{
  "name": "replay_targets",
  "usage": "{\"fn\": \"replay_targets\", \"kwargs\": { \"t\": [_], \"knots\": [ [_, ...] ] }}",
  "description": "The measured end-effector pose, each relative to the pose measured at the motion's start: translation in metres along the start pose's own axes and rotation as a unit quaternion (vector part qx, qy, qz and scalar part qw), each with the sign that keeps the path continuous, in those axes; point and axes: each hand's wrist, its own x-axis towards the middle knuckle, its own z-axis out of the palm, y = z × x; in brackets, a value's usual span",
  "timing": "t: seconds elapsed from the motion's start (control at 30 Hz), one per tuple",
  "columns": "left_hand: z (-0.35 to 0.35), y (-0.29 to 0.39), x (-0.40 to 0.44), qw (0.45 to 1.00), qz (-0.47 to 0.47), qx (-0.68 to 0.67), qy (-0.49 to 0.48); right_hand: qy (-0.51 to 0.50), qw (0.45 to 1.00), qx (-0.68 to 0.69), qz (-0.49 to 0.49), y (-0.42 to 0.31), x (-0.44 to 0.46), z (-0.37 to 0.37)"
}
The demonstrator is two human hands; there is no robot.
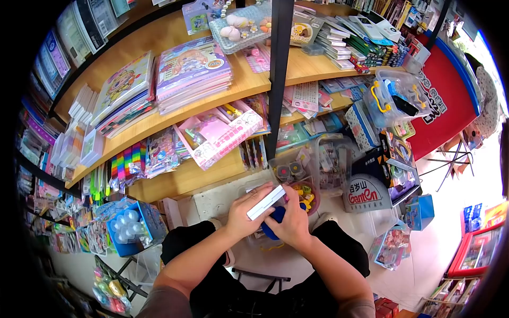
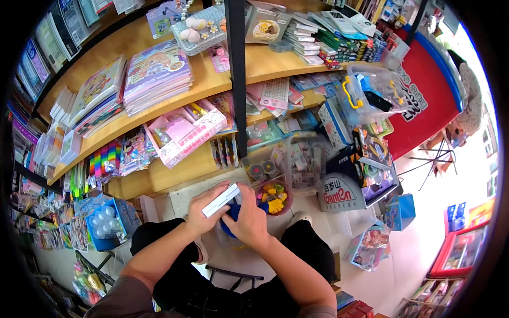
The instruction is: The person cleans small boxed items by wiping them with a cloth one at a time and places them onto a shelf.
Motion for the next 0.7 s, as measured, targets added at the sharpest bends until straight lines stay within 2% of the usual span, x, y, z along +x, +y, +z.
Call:
{"fn": "replay_targets", "kwargs": {
  "t": [0.13, 0.33, 0.43, 0.53, 0.63, 0.7],
  "knots": [
    [0.003, -0.004, -0.001, 0.999, 0.03, 0.01, 0.019, -0.026, 0.999, 0.001, 0.026, 0.003, -0.005, 0.004],
    [0.004, -0.007, 0.003, 0.997, 0.064, 0.038, 0.031, -0.007, 1.0, -0.003, 0.003, 0.009, -0.008, 0.008],
    [0.004, -0.008, 0.006, 0.998, 0.036, 0.048, 0.028, -0.062, 0.997, 0.006, 0.054, 0.01, -0.005, 0.003],
    [0.015, -0.027, 0.0, 0.983, -0.18, -0.021, -0.006, -0.155, 0.98, -0.065, 0.102, 0.029, -0.006, 0.001],
    [0.025, -0.071, -0.01, 0.967, -0.25, 0.038, -0.031, -0.36, 0.899, -0.14, 0.204, 0.057, -0.015, 0.004],
    [0.036, -0.113, -0.032, 0.963, -0.241, 0.114, -0.034, -0.396, 0.892, -0.162, 0.143, 0.074, -0.03, 0.007]
  ]
}}
